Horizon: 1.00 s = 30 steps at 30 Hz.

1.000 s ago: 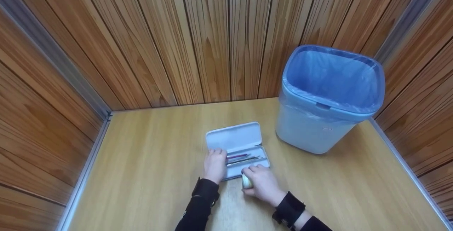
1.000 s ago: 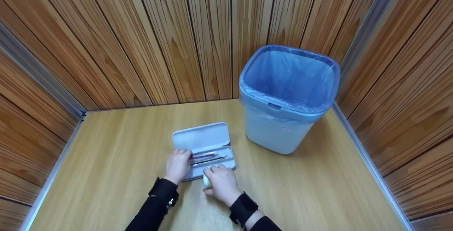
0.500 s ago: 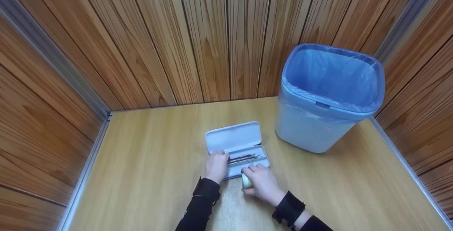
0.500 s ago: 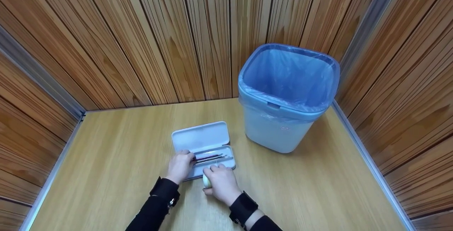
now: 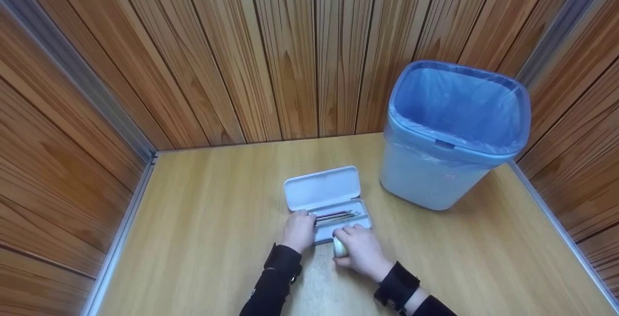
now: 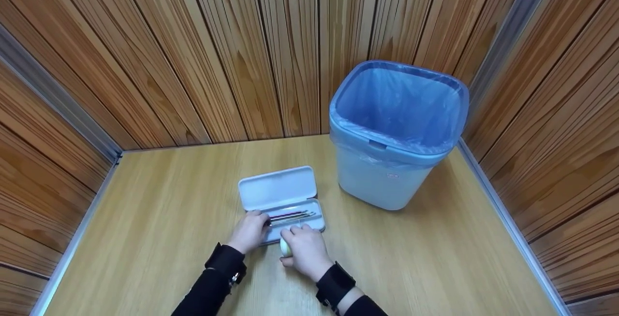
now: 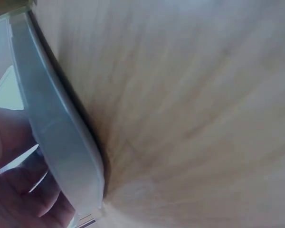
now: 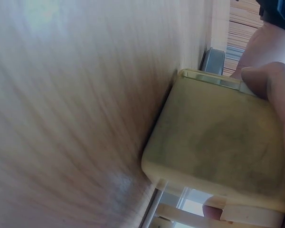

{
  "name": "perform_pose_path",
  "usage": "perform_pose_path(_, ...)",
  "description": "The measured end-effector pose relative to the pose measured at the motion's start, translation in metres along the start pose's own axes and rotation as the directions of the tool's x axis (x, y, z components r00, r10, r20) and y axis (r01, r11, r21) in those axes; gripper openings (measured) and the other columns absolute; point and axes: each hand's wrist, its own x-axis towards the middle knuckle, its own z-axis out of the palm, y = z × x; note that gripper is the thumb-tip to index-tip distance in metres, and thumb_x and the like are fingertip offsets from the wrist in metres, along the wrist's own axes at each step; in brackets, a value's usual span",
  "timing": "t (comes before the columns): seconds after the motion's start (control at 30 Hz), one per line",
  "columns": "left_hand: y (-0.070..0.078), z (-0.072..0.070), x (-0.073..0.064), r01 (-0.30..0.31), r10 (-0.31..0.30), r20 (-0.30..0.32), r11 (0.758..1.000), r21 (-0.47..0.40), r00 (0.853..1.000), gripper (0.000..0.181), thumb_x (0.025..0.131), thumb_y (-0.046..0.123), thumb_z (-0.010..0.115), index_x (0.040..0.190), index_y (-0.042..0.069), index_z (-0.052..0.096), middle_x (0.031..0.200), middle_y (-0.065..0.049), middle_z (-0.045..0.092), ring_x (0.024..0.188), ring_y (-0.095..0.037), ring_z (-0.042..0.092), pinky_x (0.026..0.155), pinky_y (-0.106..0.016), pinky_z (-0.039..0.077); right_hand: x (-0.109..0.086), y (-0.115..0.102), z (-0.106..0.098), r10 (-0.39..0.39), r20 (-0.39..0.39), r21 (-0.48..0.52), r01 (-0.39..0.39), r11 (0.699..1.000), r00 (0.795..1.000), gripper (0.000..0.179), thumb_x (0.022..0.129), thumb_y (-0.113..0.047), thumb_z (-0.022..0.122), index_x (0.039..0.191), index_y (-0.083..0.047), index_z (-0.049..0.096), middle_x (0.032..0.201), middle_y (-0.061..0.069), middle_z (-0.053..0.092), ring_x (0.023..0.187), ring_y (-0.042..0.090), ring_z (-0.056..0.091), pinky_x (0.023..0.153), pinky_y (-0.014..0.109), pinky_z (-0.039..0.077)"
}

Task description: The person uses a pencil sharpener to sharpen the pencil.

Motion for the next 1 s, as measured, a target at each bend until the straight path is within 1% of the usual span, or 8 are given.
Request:
perform_pose_path(0.07,0.001,-0.001,0.001,0.023,-0.022,0.019,1.000,-0.018,1.000,0.011,0.079,0.012,0.076,0.081,0.005,0.068,0.077,-0.009,0.065,0.074,-0.026,0.062,0.067,-0.037,0.049,0.000,0.000,0.000,0.001,-0.004,-0.005,-0.001,1.000,1.000,0.055,0.062,-0.041,0.088,0.104,-0.015,0.064,0.087,0.000,0.066,0.073,0.019,0.057,0.061,0.029,0.043)
perform_pose_path(0.2,0.004,-0.004,0.004,0.067,-0.062,0.069,0.996,-0.066,0.996,0.013,0.082,0.011,0.074,0.085,0.003,0.064,0.083,-0.012,0.066,0.081,-0.030,0.064,0.073,-0.040,0.051,0.000,0.001,0.000,0.001,-0.005,-0.011,-0.001,1.000,1.000,0.055,0.061,-0.040,0.088,0.104,-0.015,0.064,0.088,0.000,0.067,0.073,0.019,0.057,0.061,0.029,0.044)
perform_pose_path(0.47,0.007,-0.004,0.005,0.099,-0.089,0.121,0.992,-0.076,0.989,0.011,0.086,0.011,0.070,0.089,0.002,0.065,0.088,-0.013,0.065,0.087,-0.032,0.063,0.079,-0.041,0.050,0.000,0.000,-0.001,0.008,0.019,-0.006,-0.008,1.000,1.000,0.054,0.062,-0.040,0.087,0.104,-0.015,0.065,0.089,0.000,0.067,0.072,0.019,0.057,0.060,0.028,0.042)
perform_pose_path(0.63,0.006,-0.004,0.006,0.121,-0.105,0.137,0.986,-0.114,0.985,0.011,0.085,0.008,0.069,0.091,0.001,0.064,0.089,-0.015,0.066,0.089,-0.033,0.063,0.081,-0.043,0.051,0.001,0.000,-0.002,0.017,0.025,-0.006,-0.017,1.000,1.000,0.055,0.062,-0.041,0.088,0.105,-0.015,0.065,0.089,0.001,0.068,0.073,0.019,0.057,0.060,0.028,0.043)
perform_pose_path(0.77,0.002,-0.003,0.007,0.122,-0.101,0.113,0.974,-0.189,0.988,0.012,0.081,0.006,0.073,0.087,0.002,0.062,0.084,-0.014,0.066,0.085,-0.033,0.063,0.078,-0.042,0.051,0.001,0.000,-0.002,0.027,0.035,-0.007,-0.027,1.000,0.999,0.055,0.063,-0.041,0.087,0.106,-0.015,0.065,0.090,0.001,0.068,0.074,0.019,0.058,0.061,0.029,0.044)
perform_pose_path(0.83,-0.001,-0.003,0.006,0.129,-0.109,0.090,0.959,-0.252,0.990,0.011,0.082,0.004,0.073,0.085,0.004,0.062,0.081,-0.012,0.066,0.082,-0.031,0.062,0.075,-0.040,0.051,0.001,0.000,-0.002,0.030,0.042,-0.006,-0.030,1.000,0.999,0.055,0.063,-0.041,0.087,0.107,-0.015,0.065,0.091,0.001,0.068,0.074,0.019,0.058,0.062,0.029,0.045)
perform_pose_path(0.9,-0.005,-0.004,0.006,0.127,-0.117,0.050,0.939,-0.319,0.992,0.010,0.083,0.003,0.071,0.083,0.004,0.062,0.080,-0.010,0.064,0.081,-0.029,0.061,0.074,-0.039,0.050,0.001,0.000,-0.003,0.034,0.051,-0.002,-0.034,0.999,0.998,0.055,0.064,-0.041,0.087,0.107,-0.015,0.065,0.091,0.001,0.068,0.075,0.019,0.058,0.063,0.029,0.046)
perform_pose_path(1.0,-0.012,-0.012,0.004,0.122,-0.142,-0.020,0.908,-0.401,0.990,0.008,0.085,0.000,0.068,0.083,0.004,0.062,0.081,-0.009,0.063,0.081,-0.026,0.059,0.075,-0.037,0.049,0.001,0.000,-0.004,0.035,0.061,0.009,-0.036,0.999,0.998,0.054,0.064,-0.040,0.087,0.107,-0.015,0.065,0.092,0.001,0.069,0.076,0.020,0.059,0.064,0.030,0.047)
